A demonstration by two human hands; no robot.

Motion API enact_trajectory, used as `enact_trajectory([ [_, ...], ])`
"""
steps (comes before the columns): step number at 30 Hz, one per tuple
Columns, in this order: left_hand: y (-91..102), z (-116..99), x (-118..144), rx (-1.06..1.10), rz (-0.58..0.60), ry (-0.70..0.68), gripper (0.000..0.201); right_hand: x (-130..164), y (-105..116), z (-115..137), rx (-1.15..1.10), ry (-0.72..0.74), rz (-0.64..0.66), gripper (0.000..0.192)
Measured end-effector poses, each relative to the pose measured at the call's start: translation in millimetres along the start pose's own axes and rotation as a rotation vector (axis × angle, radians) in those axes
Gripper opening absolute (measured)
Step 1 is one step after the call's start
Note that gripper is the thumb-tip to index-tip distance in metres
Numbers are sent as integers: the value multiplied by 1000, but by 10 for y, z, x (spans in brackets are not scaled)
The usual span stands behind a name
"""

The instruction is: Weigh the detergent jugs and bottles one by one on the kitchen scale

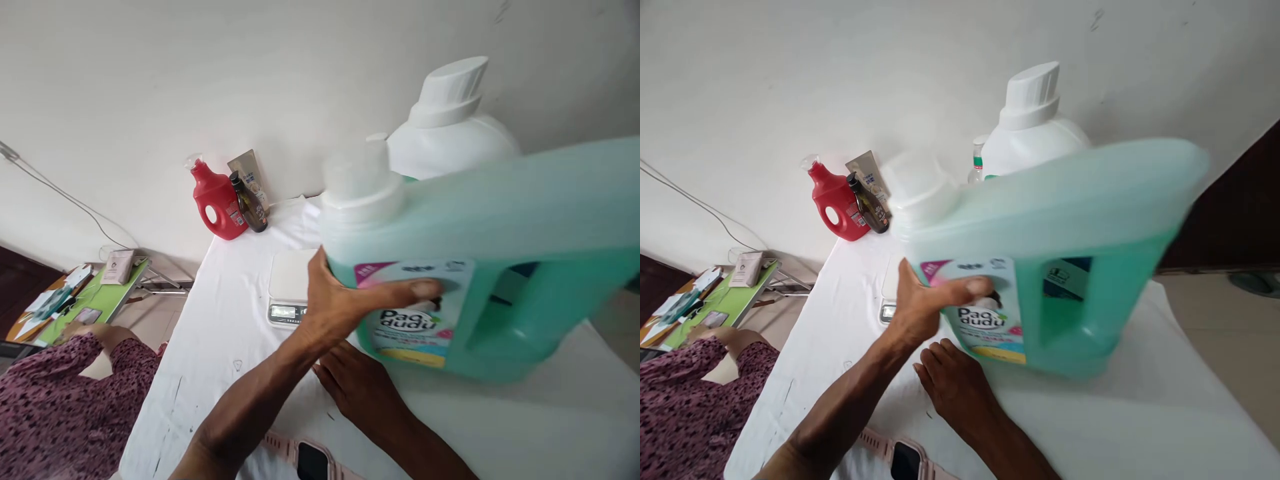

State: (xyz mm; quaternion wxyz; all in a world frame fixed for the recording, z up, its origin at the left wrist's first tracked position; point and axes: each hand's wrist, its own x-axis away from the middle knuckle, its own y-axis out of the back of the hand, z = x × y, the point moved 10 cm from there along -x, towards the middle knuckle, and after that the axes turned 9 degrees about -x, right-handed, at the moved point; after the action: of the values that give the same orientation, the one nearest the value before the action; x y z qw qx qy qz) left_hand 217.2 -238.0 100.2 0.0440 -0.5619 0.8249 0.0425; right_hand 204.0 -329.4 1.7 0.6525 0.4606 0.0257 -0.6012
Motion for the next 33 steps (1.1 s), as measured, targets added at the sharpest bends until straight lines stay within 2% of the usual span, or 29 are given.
enact_trajectory([
  [4, 416, -276, -73, -70, -153, -124, 58, 4, -3, 36, 81, 56, -11, 32],
  [9, 933, -594, -88, -97, -288, -341, 54, 20, -33, -16, 25, 39, 8, 28],
  [13, 1311, -618, -106, -151, -376, -379, 43, 26, -34, -42, -14, 23, 11, 27],
  [18, 1695, -476, -162, -235, -463, -323, 47, 0, -19, -67, -34, -5, 14, 30],
  [23, 1884, -310, -213, -255, -493, -285, 49, -11, -27, -90, -62, -24, 26, 29],
  [28, 1933, -185, -267, -249, -461, -271, 52, 10, -28, -112, -78, -27, 8, 29],
  [33, 1943, -148, -309, -246, -400, -298, 51, 23, -40, -121, -87, -34, 12, 28],
])
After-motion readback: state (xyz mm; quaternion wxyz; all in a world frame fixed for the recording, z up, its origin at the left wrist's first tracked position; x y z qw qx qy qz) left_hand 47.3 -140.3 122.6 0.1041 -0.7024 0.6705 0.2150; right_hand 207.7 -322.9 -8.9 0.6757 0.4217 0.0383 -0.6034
